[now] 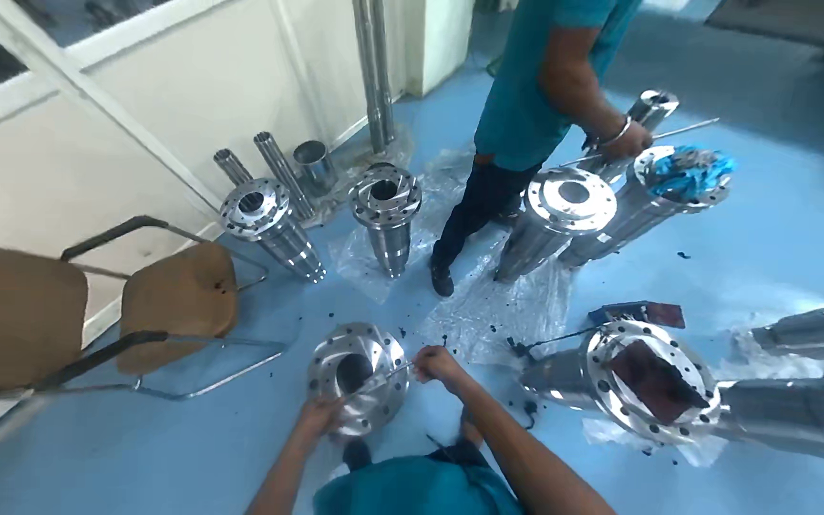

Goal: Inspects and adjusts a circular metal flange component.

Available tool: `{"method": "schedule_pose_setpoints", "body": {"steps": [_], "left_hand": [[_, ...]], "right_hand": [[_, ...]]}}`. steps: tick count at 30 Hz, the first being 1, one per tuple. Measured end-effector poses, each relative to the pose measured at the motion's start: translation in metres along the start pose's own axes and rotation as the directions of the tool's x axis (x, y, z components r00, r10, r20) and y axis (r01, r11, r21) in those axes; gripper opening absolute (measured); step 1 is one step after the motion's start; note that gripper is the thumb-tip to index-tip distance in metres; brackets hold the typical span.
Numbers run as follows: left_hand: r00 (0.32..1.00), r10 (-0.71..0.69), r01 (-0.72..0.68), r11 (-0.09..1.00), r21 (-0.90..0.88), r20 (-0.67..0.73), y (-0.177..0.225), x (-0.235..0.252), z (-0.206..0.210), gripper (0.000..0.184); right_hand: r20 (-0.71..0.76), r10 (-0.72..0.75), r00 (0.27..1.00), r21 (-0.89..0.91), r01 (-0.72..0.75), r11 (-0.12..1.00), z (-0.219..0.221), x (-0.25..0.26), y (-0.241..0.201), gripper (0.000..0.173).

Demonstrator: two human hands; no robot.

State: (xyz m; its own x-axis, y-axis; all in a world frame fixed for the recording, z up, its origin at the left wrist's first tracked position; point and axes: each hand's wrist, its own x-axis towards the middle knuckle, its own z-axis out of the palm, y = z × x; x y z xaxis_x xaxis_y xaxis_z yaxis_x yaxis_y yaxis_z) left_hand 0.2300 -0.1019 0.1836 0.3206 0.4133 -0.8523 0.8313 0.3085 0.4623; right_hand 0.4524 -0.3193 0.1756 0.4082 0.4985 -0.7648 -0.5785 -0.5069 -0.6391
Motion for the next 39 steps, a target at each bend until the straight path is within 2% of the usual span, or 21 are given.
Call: {"method": "schedule_pose_setpoints", "body": {"steps": [3, 7, 11, 14, 17, 20, 22, 23, 25, 27, 29, 30, 32, 33, 35, 37, 39], "left_hand": [[0.993, -0.013, 0.011, 1.0, 0.013, 0.117, 0.007, 0.006, -0.018, 0.029], [0.984, 0.073, -0.071, 0.997, -0.018, 0.162, 0.019, 0.023, -0.036, 0.023], [0.969, 0.222, -0.223, 0.975, -0.001, 0.108, 0.059, 0.042, -0.026, 0.028], [0.934, 0.344, -0.355, 0.919, 0.169, 0.095, 0.095, 0.066, 0.008, 0.033], [0.88, 0.422, -0.475, 0.773, 0.421, 0.218, 0.129, 0.063, 0.058, 0.036], [0.787, 0.368, -0.616, 0.499, 0.609, 0.495, 0.146, 0.031, 0.11, 0.03], [0.716, 0.274, -0.696, 0.34, 0.632, 0.641, 0.148, 0.019, 0.126, 0.029], [0.701, 0.255, -0.711, 0.325, 0.624, 0.666, 0.145, 0.018, 0.123, 0.03], [0.723, 0.261, -0.686, 0.382, 0.619, 0.64, 0.133, 0.018, 0.096, 0.033], [0.795, 0.235, -0.597, 0.467, 0.652, 0.559, 0.116, 0.017, 0.05, 0.038], [0.846, 0.12, -0.489, 0.561, 0.667, 0.519, 0.09, 0.018, 0.005, 0.044], [0.859, 0.065, -0.436, 0.612, 0.66, 0.507, 0.072, 0.021, -0.011, 0.044], [0.874, 0.01, -0.324, 0.757, 0.567, 0.486, 0.039, 0.021, -0.033, 0.039], [0.895, 0.051, -0.276, 0.843, 0.461, 0.443, 0.028, 0.019, -0.041, 0.035], [0.955, 0.164, -0.205, 0.967, 0.15, 0.248, 0.01, 0.019, -0.048, 0.03], [0.984, 0.176, -0.17, 0.974, -0.149, 0.026, -0.006, 0.026, -0.047, 0.028], [0.988, 0.131, -0.147, 0.948, -0.281, -0.075, -0.022, 0.033, -0.044, 0.027]], "right_hand": [[-0.046, -0.009, 0.999, -0.064, 0.006, 0.998, 0.007, -0.004, 0.005, 0.016], [-0.119, 0.002, 0.993, -0.327, -0.041, 0.944, 0.018, -0.019, 0.01, 0.023], [0.001, 0.074, 0.997, -0.552, -0.061, 0.832, 0.026, -0.038, 0.029, 0.025], [0.144, 0.129, 0.981, -0.648, -0.005, 0.761, 0.053, -0.044, 0.042, 0.026], [0.287, 0.082, 0.955, -0.71, 0.154, 0.687, 0.104, -0.032, 0.043, 0.033], [0.372, -0.007, 0.928, -0.709, 0.289, 0.644, 0.15, -0.032, 0.025, 0.034], [0.419, -0.064, 0.906, -0.667, 0.355, 0.655, 0.148, -0.04, 0.01, 0.032], [0.402, -0.075, 0.913, -0.671, 0.349, 0.655, 0.138, -0.043, 0.005, 0.031], [0.284, -0.153, 0.947, -0.705, 0.314, 0.636, 0.109, -0.048, 0.0, 0.03], [0.123, -0.315, 0.941, -0.747, 0.297, 0.595, 0.082, -0.047, -0.005, 0.028], [0.085, -0.457, 0.886, -0.821, 0.322, 0.471, 0.058, -0.031, -0.006, 0.03], [0.092, -0.47, 0.878, -0.863, 0.306, 0.402, 0.05, -0.022, -0.006, 0.033], [0.081, -0.363, 0.928, -0.926, 0.205, 0.318, 0.043, -0.011, -0.004, 0.034], [0.063, -0.297, 0.953, -0.94, 0.157, 0.303, 0.046, -0.01, -0.003, 0.033], [-0.003, -0.157, 0.988, -0.952, 0.045, 0.303, 0.058, -0.021, -0.006, 0.034], [-0.045, 0.02, 0.999, -0.951, -0.049, 0.304, 0.07, -0.04, -0.01, 0.036], [0.003, 0.152, 0.988, -0.949, -0.045, 0.311, 0.083, -0.054, -0.006, 0.036]]}}
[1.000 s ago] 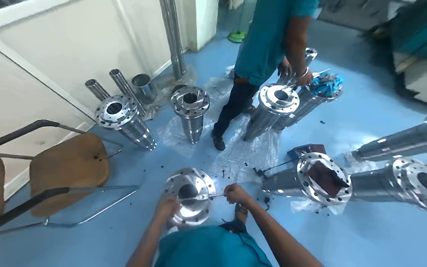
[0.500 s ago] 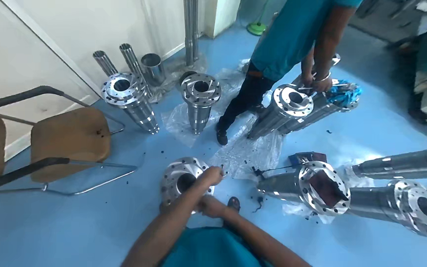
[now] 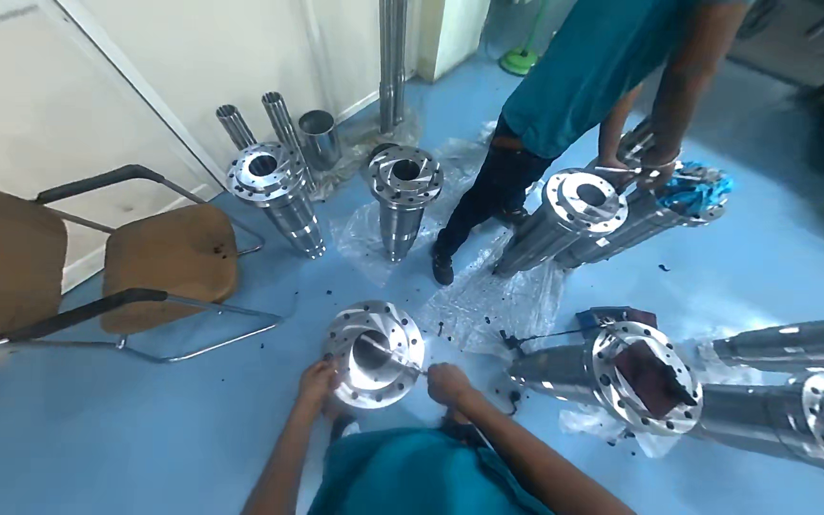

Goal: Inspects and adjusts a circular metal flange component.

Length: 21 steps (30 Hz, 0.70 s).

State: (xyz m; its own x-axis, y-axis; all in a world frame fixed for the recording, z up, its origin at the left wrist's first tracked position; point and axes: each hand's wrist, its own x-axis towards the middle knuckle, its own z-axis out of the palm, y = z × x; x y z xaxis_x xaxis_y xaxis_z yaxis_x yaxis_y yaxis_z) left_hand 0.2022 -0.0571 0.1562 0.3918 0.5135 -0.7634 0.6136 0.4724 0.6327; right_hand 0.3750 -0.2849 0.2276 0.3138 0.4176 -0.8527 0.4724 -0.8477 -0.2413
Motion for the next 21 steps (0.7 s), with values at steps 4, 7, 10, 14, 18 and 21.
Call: {"method": "schedule_pose_setpoints", "body": {"steps": [4, 7, 10, 14, 18, 21], "left_hand": [[0.998, -0.06, 0.061, 0.997, 0.036, -0.02, -0.027, -0.006, -0.014, 0.028], [0.995, -0.096, 0.096, 0.995, 0.005, -0.037, -0.043, -0.013, -0.025, 0.028], [0.992, -0.108, 0.106, 0.994, -0.025, -0.067, -0.056, -0.017, -0.038, 0.029], [0.987, -0.121, 0.121, 0.993, -0.004, -0.106, -0.082, -0.024, -0.066, 0.029], [0.97, -0.171, 0.172, 0.985, -0.01, -0.171, -0.122, -0.043, -0.093, 0.029], [0.945, -0.256, 0.256, 0.966, -0.028, -0.204, -0.155, -0.056, -0.105, 0.031]], "right_hand": [[0.098, -0.186, 0.978, -0.025, 0.189, 0.982, 0.03, 0.001, -0.039, 0.035], [0.094, -0.283, 0.955, -0.112, 0.292, 0.95, 0.03, 0.015, -0.088, 0.037], [0.034, -0.236, 0.971, -0.147, 0.238, 0.96, -0.004, 0.024, -0.126, 0.034], [-0.147, -0.085, 0.986, -0.076, 0.074, 0.994, -0.055, 0.056, -0.1, 0.031], [-0.151, 0.075, 0.986, 0.014, -0.074, 0.997, -0.079, 0.057, -0.026, 0.036], [0.02, 0.038, 0.999, 0.03, -0.039, 0.999, -0.046, 0.041, 0.016, 0.034]]}}
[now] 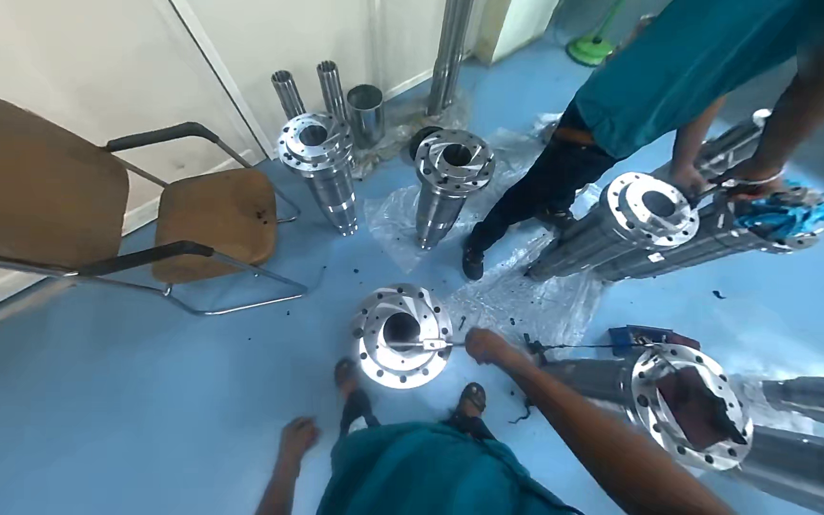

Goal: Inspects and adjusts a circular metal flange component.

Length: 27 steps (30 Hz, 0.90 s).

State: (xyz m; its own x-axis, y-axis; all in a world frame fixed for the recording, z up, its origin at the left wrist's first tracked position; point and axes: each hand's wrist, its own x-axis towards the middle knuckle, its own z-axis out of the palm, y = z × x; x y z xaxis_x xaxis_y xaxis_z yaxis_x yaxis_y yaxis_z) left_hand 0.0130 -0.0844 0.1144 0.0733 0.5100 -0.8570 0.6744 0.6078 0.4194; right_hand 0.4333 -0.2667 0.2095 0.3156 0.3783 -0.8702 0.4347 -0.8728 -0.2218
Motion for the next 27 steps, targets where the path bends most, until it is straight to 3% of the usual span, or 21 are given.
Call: {"method": "schedule_pose_setpoints", "body": {"steps": [2, 4, 6, 9, 11, 14, 17, 19, 21, 23, 27], "left_hand": [[0.999, -0.045, 0.045, 0.999, -0.024, 0.0, -0.019, -0.003, -0.002, 0.031], [0.997, -0.075, 0.075, 0.997, -0.023, 0.008, -0.029, -0.007, 0.001, 0.03], [0.996, -0.082, 0.081, 0.996, 0.043, 0.02, -0.025, -0.012, 0.009, 0.03], [0.996, -0.06, 0.05, 0.986, 0.156, 0.062, -0.006, -0.017, 0.019, 0.033], [0.996, -0.003, -0.012, 0.985, 0.172, 0.09, 0.008, -0.017, 0.019, 0.034], [0.992, 0.094, -0.1, 0.992, 0.076, 0.08, 0.023, -0.014, 0.012, 0.033], [0.992, 0.124, -0.123, 0.992, -0.029, 0.035, 0.022, -0.016, 0.001, 0.03], [0.994, 0.111, -0.111, 0.993, -0.047, 0.003, 0.016, -0.018, -0.003, 0.029], [0.997, 0.081, -0.082, 0.995, -0.058, -0.008, 0.007, -0.018, -0.004, 0.029], [1.0, 0.027, -0.026, 0.998, -0.058, 0.006, -0.001, -0.016, 0.001, 0.029], [0.997, -0.021, 0.017, 0.999, 0.051, 0.072, -0.001, -0.013, 0.015, 0.033]], "right_hand": [[0.16, -0.079, 0.984, -0.008, 0.081, 0.997, 0.032, -0.019, -0.005, 0.037], [0.207, -0.184, 0.961, -0.084, 0.205, 0.975, 0.059, -0.033, -0.04, 0.036], [0.192, -0.232, 0.954, -0.198, 0.269, 0.942, 0.069, -0.036, -0.091, 0.037], [0.059, -0.221, 0.974, -0.189, 0.228, 0.955, 0.044, -0.025, -0.141, 0.035], [-0.058, -0.175, 0.983, -0.167, 0.163, 0.972, 0.012, -0.009, -0.143, 0.032], [-0.145, -0.073, 0.987, -0.179, 0.046, 0.983, -0.025, 0.002, -0.107, 0.036], [-0.099, 0.009, 0.995, -0.258, -0.034, 0.966, -0.02, -0.021, -0.064, 0.033], [0.029, 0.0, 1.0, -0.322, 0.009, 0.947, 0.004, -0.03, -0.047, 0.035], [0.176, -0.085, 0.981, -0.344, 0.142, 0.928, 0.029, -0.039, -0.055, 0.037], [0.232, -0.176, 0.957, -0.329, 0.247, 0.912, 0.052, -0.048, -0.085, 0.038], [0.084, -0.187, 0.979, -0.335, 0.205, 0.92, 0.05, -0.039, -0.138, 0.034]]}}
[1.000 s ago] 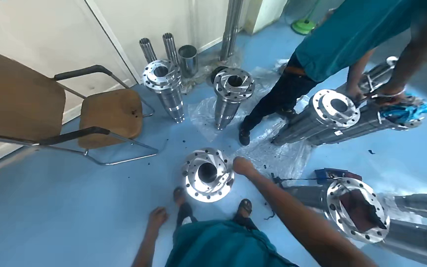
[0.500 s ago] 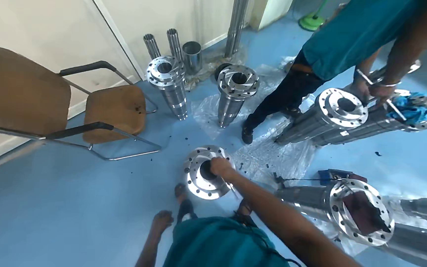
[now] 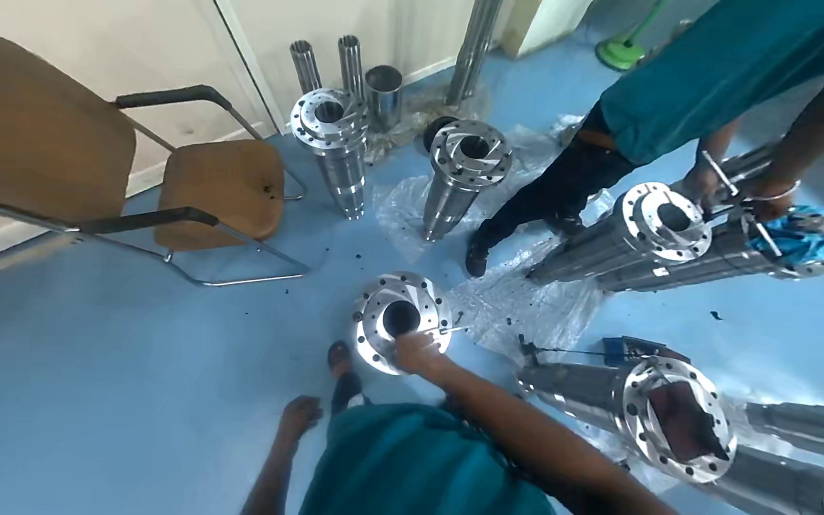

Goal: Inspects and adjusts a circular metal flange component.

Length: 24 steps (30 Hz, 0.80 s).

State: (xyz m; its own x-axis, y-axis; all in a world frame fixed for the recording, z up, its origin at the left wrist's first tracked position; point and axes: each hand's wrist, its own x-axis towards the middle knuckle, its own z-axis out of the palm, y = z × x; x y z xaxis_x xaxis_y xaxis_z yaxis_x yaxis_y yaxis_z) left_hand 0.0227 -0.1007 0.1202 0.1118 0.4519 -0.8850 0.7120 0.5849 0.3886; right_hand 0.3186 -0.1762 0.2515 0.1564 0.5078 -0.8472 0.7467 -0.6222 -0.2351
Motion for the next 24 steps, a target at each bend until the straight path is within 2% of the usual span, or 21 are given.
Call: {"method": "schedule_pose_setpoints", "body": {"steps": [3, 6, 8, 11, 13, 15, 18, 21, 23, 24], "left_hand": [[0.999, 0.037, -0.037, 0.999, 0.032, 0.006, 0.008, 0.001, 0.003, 0.032], [0.999, 0.054, -0.054, 0.998, -0.045, -0.007, 0.007, -0.003, 0.001, 0.031], [0.999, 0.043, -0.045, 0.994, -0.103, -0.027, -0.003, -0.005, -0.003, 0.03], [0.999, -0.009, 0.001, 0.985, -0.17, -0.049, -0.023, -0.005, -0.006, 0.03], [0.997, -0.064, 0.052, 0.978, -0.2, -0.051, -0.037, -0.005, -0.002, 0.031], [0.993, -0.113, 0.105, 0.974, -0.201, -0.029, -0.048, -0.002, 0.004, 0.033], [0.992, -0.12, 0.123, 0.983, -0.138, 0.028, -0.049, -0.002, 0.011, 0.034], [0.998, -0.047, 0.05, 0.995, -0.092, 0.037, -0.032, -0.007, 0.01, 0.035], [1.0, 0.002, 0.0, 0.993, -0.117, 0.01, -0.023, -0.008, 0.004, 0.034], [1.0, 0.019, -0.02, 0.988, -0.155, -0.01, -0.023, -0.009, 0.002, 0.033]], "right_hand": [[-0.128, 0.076, 0.989, 0.018, -0.074, 0.997, -0.028, 0.021, 0.014, 0.029], [-0.201, 0.24, 0.95, 0.144, -0.214, 0.966, -0.047, 0.029, 0.06, 0.037], [-0.136, 0.309, 0.941, 0.214, -0.277, 0.937, -0.044, 0.024, 0.095, 0.047], [0.002, 0.184, 0.983, 0.234, -0.18, 0.955, -0.003, 0.012, 0.128, 0.058], [0.086, 0.018, 0.996, 0.19, -0.034, 0.981, 0.022, 0.0, 0.104, 0.052], [0.122, -0.114, 0.986, 0.087, 0.103, 0.991, 0.032, -0.001, 0.059, 0.046], [0.02, -0.089, 0.996, -0.059, 0.09, 0.994, 0.016, 0.021, 0.007, 0.04], [-0.111, 0.036, 0.993, -0.064, -0.044, 0.997, -0.03, 0.048, 0.022, 0.04], [-0.175, 0.151, 0.973, -0.02, -0.157, 0.987, -0.055, 0.053, 0.061, 0.039], [-0.162, 0.196, 0.967, -0.005, -0.199, 0.98, -0.061, 0.049, 0.083, 0.04]]}}
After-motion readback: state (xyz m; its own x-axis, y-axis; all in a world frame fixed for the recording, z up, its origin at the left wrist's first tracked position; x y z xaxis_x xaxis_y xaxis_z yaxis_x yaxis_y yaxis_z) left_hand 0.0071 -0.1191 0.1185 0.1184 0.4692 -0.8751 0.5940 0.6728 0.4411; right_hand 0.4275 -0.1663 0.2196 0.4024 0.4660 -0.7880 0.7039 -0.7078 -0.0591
